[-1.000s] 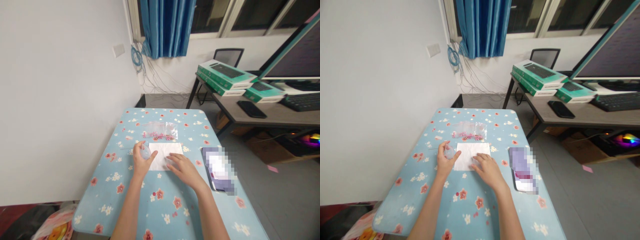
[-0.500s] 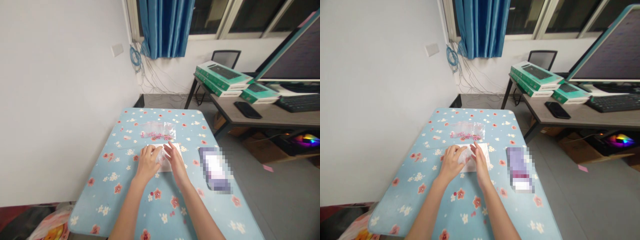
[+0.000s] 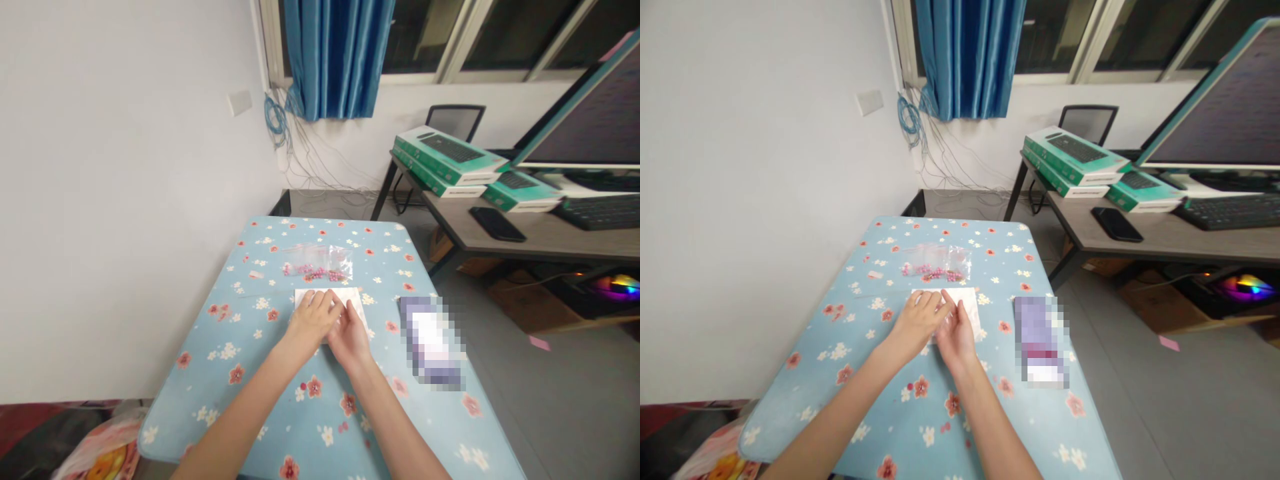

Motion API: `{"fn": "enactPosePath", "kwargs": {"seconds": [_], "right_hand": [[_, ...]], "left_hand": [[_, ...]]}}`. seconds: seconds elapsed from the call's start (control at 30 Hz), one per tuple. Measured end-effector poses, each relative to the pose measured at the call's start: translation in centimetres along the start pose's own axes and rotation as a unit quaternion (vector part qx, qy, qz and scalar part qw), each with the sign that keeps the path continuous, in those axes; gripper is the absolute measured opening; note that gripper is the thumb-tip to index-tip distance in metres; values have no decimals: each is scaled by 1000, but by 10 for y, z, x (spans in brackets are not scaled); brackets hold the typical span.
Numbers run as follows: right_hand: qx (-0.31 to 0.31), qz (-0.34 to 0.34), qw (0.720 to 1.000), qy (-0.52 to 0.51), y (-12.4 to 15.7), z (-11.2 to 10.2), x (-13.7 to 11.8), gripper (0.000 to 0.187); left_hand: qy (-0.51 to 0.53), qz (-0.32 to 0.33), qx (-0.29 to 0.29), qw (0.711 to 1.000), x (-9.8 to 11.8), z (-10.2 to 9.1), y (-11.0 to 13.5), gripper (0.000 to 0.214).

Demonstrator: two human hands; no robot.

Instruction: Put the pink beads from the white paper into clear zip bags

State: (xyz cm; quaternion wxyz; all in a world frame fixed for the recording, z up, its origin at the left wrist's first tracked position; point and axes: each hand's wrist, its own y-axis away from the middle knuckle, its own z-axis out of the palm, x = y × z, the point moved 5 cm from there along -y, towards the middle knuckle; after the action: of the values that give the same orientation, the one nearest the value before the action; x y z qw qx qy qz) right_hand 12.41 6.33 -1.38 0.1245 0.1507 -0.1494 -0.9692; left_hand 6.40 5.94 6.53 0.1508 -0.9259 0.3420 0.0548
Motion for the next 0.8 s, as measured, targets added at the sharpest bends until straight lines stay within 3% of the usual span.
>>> {"fn": "enactPosePath", "kwargs": {"seconds": [0.23, 0.43, 0.67, 0.8], "right_hand": [[23, 48, 994, -99, -2, -9, 6, 16], [23, 62, 992, -108, -7, -17, 8, 27], [3, 61, 989, -135, -10, -23, 4, 21], [-24, 54, 992, -109, -14, -26, 6, 18]], "left_hand": [[-21, 66, -5, 998, 8, 4, -13, 23], [-43, 123, -3, 991, 10, -1, -21, 24], [-46, 175, -6, 984, 13, -9, -24, 23], [-32, 147, -33, 988, 13, -3, -22, 26]]}}
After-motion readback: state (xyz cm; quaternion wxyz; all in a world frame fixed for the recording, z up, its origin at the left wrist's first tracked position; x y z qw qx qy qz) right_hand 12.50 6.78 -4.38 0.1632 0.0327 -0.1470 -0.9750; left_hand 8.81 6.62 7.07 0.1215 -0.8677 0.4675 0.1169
